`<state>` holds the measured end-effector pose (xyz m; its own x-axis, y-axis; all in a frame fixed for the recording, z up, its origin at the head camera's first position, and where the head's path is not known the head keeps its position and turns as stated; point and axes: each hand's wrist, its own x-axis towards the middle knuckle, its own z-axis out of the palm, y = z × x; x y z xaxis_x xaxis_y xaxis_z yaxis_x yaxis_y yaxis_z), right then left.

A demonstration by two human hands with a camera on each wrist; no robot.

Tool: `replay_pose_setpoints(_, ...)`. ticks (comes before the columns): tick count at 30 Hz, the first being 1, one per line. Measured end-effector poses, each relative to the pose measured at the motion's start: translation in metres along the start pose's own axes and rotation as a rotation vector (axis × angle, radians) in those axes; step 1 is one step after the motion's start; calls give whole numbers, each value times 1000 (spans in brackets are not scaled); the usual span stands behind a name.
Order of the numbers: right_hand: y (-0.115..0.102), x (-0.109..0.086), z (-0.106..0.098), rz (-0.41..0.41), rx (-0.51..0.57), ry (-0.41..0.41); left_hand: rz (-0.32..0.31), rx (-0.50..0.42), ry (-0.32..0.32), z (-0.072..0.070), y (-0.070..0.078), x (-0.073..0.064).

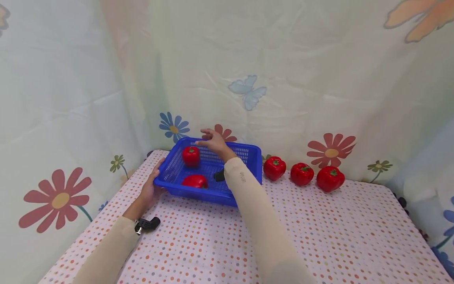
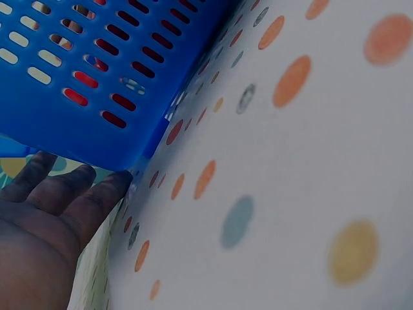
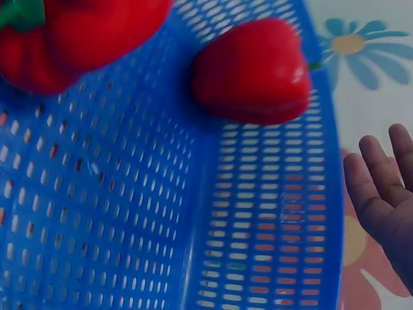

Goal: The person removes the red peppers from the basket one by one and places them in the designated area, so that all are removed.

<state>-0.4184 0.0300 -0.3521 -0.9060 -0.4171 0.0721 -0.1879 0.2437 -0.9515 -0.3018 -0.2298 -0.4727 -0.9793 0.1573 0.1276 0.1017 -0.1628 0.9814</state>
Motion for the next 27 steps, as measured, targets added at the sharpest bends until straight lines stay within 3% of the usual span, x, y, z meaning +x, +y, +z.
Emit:
replay_pose_setpoints(4, 1, 6, 13, 22, -126, 61, -11, 9, -13, 2, -2, 1)
replay_pose_setpoints(8, -6, 9, 31, 29, -220, 69, -13, 17, -15, 1, 0, 2)
replay_pose_setpoints(14, -5, 16, 47, 67, -204, 43, -11, 2, 1, -1, 4, 2)
replay_pose_setpoints(23, 21, 18, 45, 114, -222, 62, -21, -9, 1, 3, 3, -1)
replay_pose_setpoints(27, 26, 18, 46, 121, -218, 58, 3, -11, -19, 4, 5, -1)
